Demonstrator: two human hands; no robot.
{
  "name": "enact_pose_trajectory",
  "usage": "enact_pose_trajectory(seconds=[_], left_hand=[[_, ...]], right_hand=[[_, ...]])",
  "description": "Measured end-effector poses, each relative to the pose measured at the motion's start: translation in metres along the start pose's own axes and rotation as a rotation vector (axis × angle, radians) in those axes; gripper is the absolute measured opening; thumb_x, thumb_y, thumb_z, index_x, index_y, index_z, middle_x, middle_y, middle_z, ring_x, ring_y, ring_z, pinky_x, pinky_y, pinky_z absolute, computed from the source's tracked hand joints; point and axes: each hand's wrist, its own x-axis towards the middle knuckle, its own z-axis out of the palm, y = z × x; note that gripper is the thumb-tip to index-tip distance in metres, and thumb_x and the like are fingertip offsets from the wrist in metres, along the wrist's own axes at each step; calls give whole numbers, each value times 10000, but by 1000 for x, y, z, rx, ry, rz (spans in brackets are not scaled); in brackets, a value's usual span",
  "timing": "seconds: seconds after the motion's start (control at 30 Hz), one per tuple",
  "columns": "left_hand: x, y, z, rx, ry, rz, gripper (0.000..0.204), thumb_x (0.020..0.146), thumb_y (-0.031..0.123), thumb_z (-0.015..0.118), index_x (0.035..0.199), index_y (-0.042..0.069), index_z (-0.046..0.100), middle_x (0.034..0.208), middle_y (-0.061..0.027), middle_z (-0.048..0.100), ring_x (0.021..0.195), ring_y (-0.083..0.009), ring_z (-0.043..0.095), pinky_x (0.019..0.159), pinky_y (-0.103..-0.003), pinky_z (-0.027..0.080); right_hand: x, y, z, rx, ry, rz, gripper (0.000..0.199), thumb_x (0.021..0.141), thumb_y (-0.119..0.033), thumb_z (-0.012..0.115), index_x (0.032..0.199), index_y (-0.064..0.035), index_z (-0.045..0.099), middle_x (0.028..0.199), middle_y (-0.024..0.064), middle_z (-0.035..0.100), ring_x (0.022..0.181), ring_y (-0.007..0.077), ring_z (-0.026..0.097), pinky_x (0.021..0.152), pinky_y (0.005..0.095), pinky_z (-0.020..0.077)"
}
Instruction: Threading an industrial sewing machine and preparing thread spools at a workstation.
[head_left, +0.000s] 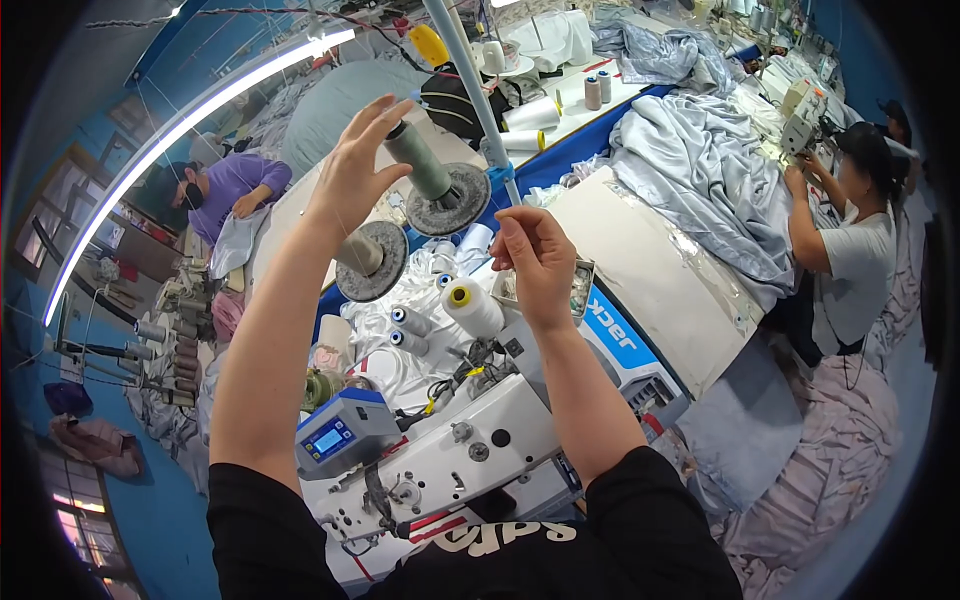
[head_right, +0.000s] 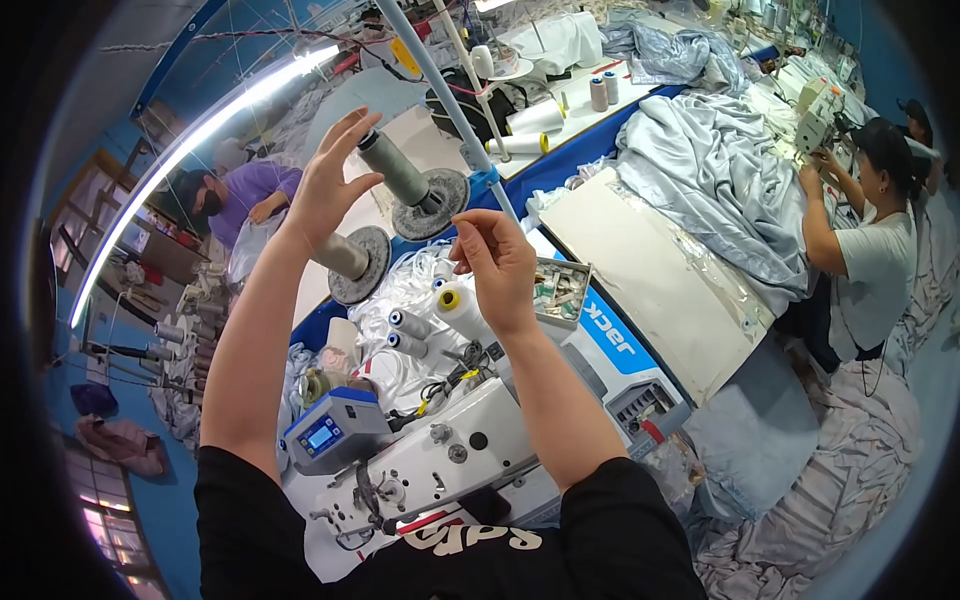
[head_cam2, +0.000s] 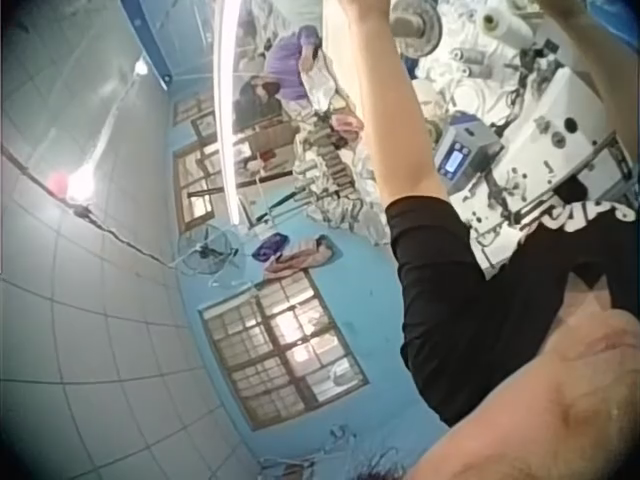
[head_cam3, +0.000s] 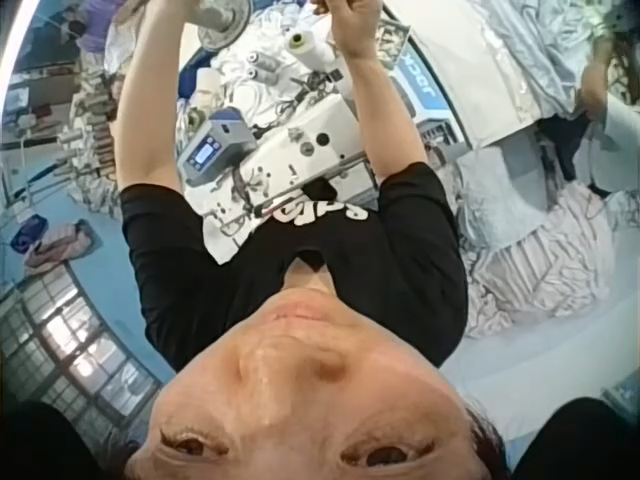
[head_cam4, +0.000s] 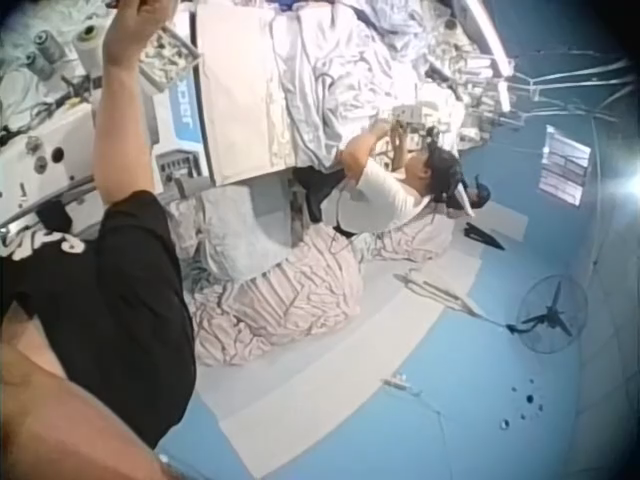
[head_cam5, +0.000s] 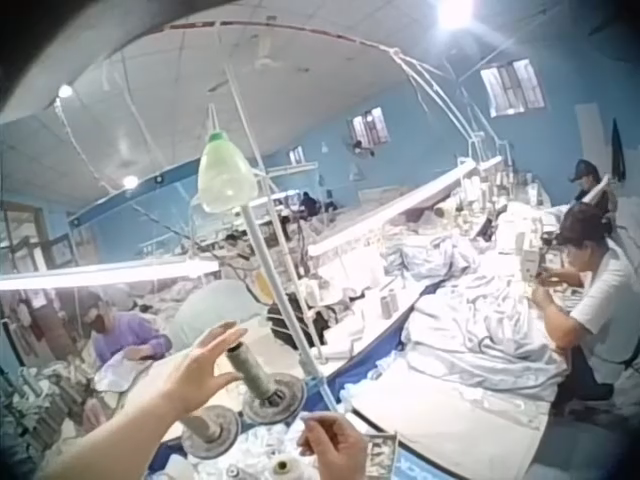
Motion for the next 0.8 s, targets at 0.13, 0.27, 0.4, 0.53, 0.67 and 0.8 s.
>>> enact_pose_trajectory(seconds=[0.13, 0.27, 0.4, 0.53, 0.67, 0.8], left_hand=[[1, 11, 0, 38, 51, 35, 678, 712, 83, 715, 1312, 147, 406, 1336, -92, 415, 1219, -269, 421, 981, -409, 386], [-10, 5, 10, -177, 208, -243, 616, 719, 115, 727, 1258, 84, 431, 1262, -126, 481, 1119, -252, 513, 905, -372, 444], [-17, -4, 24, -296, 149, -390, 567, 745, 98, 719, 1238, 33, 446, 1174, -111, 549, 1061, -213, 554, 847, -318, 489], [-11, 1, 23, -288, 229, -460, 476, 779, 140, 693, 1195, 18, 498, 1111, -75, 598, 946, -156, 594, 747, -264, 491], [-5, -5, 20, -295, 245, -386, 385, 787, 140, 678, 1134, 23, 560, 1041, -54, 629, 876, -132, 604, 712, -249, 487], [0, -7, 21, -341, 218, -304, 292, 778, 108, 678, 1048, 18, 615, 938, -41, 650, 822, -123, 608, 676, -245, 500]], right_hand=[[0, 1, -3, -1, 6, -8, 129, 901, -141, 552, 949, -25, 580, 663, 18, 551, 553, 46, 477, 529, 180, 419], [1, -1, -3, 22, 7, 1, 128, 901, -140, 552, 946, -25, 581, 663, 18, 555, 555, 46, 480, 525, 182, 416], [0, -2, -3, 2, 6, 14, 131, 902, -141, 551, 946, -22, 581, 664, 17, 556, 558, 46, 486, 520, 180, 413], [1, 0, -5, -1, 4, 14, 135, 902, -143, 550, 953, -22, 582, 666, 16, 555, 556, 47, 490, 519, 178, 411], [0, 0, -5, 5, -14, 4, 138, 904, -144, 548, 958, -22, 582, 668, 16, 555, 557, 48, 490, 519, 177, 408], [-1, -2, -5, -1, -8, 21, 137, 906, -146, 545, 957, -24, 578, 665, 13, 549, 559, 51, 494, 521, 177, 405]])
